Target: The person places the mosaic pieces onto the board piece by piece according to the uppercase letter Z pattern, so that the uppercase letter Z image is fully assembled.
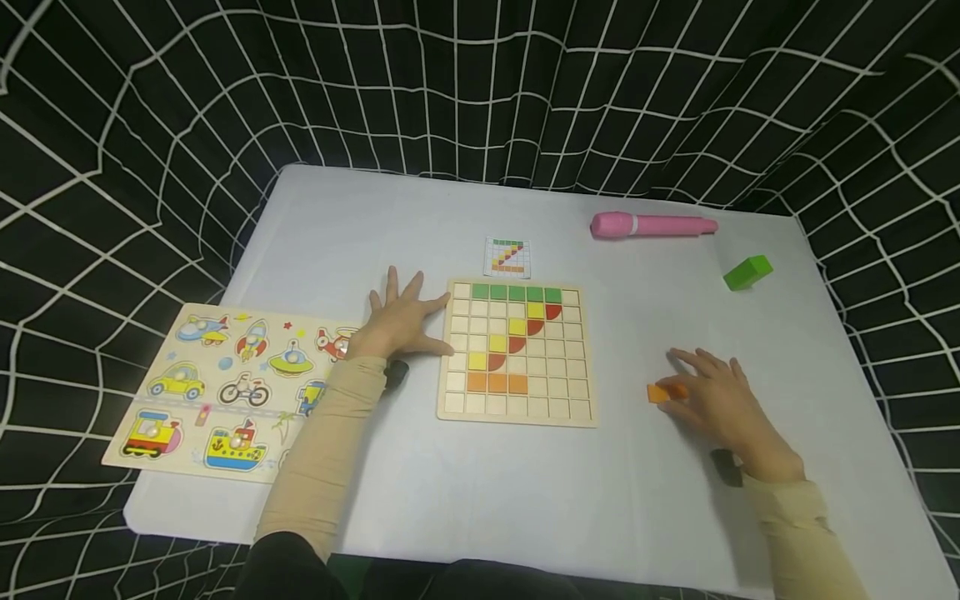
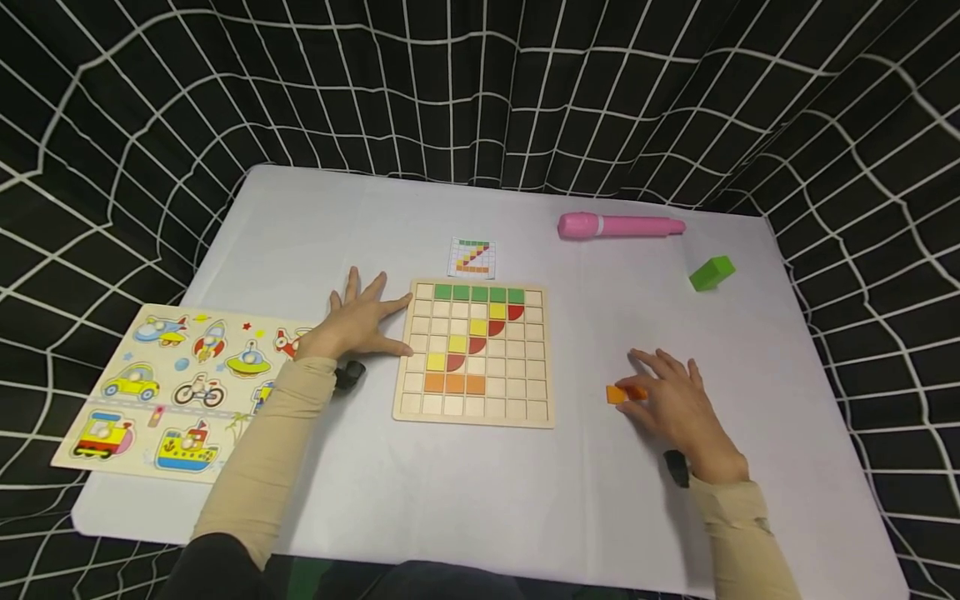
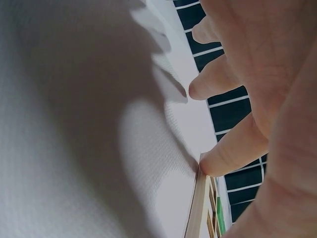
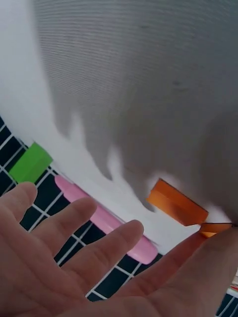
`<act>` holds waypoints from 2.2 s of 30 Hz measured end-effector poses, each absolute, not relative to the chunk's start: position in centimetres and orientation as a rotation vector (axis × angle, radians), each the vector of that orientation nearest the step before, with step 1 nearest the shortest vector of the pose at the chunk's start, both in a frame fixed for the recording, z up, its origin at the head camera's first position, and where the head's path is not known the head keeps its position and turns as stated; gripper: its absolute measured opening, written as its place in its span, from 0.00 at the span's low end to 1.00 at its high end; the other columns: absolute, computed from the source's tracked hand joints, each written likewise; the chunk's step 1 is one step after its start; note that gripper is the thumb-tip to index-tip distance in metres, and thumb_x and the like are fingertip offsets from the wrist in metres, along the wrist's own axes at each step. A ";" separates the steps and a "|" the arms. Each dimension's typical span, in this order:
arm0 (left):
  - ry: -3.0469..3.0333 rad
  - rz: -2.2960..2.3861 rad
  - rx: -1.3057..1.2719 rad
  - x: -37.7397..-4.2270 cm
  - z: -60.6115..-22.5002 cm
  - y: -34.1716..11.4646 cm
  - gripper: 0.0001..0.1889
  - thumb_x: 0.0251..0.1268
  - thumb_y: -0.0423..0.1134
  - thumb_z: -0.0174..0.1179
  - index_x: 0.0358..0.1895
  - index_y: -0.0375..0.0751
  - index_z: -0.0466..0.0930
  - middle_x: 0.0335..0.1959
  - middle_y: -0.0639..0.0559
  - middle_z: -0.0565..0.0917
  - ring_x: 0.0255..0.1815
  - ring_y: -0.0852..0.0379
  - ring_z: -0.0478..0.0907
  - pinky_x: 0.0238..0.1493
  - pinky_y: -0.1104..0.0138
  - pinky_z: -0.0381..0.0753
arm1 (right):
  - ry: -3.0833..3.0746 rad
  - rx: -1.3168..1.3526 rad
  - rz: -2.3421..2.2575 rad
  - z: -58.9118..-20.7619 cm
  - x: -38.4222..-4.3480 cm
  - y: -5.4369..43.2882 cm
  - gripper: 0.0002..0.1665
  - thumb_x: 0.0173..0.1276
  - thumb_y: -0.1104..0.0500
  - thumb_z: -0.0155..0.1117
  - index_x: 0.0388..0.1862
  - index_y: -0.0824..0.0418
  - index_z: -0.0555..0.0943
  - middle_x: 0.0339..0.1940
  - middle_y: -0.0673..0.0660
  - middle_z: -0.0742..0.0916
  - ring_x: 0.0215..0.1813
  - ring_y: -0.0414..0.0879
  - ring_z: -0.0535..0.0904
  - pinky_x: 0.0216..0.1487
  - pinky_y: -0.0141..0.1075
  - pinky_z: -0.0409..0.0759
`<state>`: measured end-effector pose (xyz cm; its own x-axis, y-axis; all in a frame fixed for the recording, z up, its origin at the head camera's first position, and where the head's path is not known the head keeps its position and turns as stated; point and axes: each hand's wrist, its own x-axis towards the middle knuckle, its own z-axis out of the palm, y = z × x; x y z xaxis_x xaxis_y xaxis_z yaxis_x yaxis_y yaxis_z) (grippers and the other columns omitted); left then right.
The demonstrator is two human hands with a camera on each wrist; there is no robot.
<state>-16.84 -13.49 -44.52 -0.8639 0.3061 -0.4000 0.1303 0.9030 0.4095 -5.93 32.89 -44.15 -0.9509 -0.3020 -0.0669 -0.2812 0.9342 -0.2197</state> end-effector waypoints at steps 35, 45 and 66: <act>2.610 0.509 0.327 -16.8 -44.6 -13.6 0.54 0.52 0.67 0.73 0.82 0.61 0.57 0.88 0.39 0.36 0.83 0.28 0.14 0.78 0.24 0.28 | 2.893 -0.858 -0.357 -43.3 -10.1 20.8 0.15 0.60 0.54 0.79 0.42 0.60 0.91 0.70 0.61 0.83 0.79 0.68 0.67 0.79 0.73 0.55; 2.605 0.511 0.322 -16.7 -44.6 -13.5 0.53 0.52 0.67 0.73 0.82 0.61 0.57 0.88 0.39 0.35 0.83 0.28 0.14 0.78 0.24 0.29 | 2.823 -0.923 -0.317 -44.0 -10.3 18.7 0.16 0.58 0.51 0.80 0.42 0.58 0.91 0.70 0.58 0.84 0.78 0.67 0.69 0.80 0.72 0.54; 2.619 0.510 0.324 -16.8 -44.7 -13.5 0.53 0.52 0.67 0.73 0.81 0.61 0.58 0.88 0.39 0.37 0.83 0.28 0.15 0.77 0.24 0.29 | 2.868 -0.839 -0.370 -43.8 -10.4 19.5 0.21 0.58 0.46 0.80 0.47 0.54 0.91 0.68 0.58 0.85 0.78 0.66 0.70 0.80 0.73 0.52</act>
<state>-16.75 -13.55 -44.70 -0.8712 0.3059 -0.3840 0.1395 0.9042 0.4036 -10.41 19.51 -43.75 -0.8369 -0.5445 -0.0563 -0.5124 0.8154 -0.2695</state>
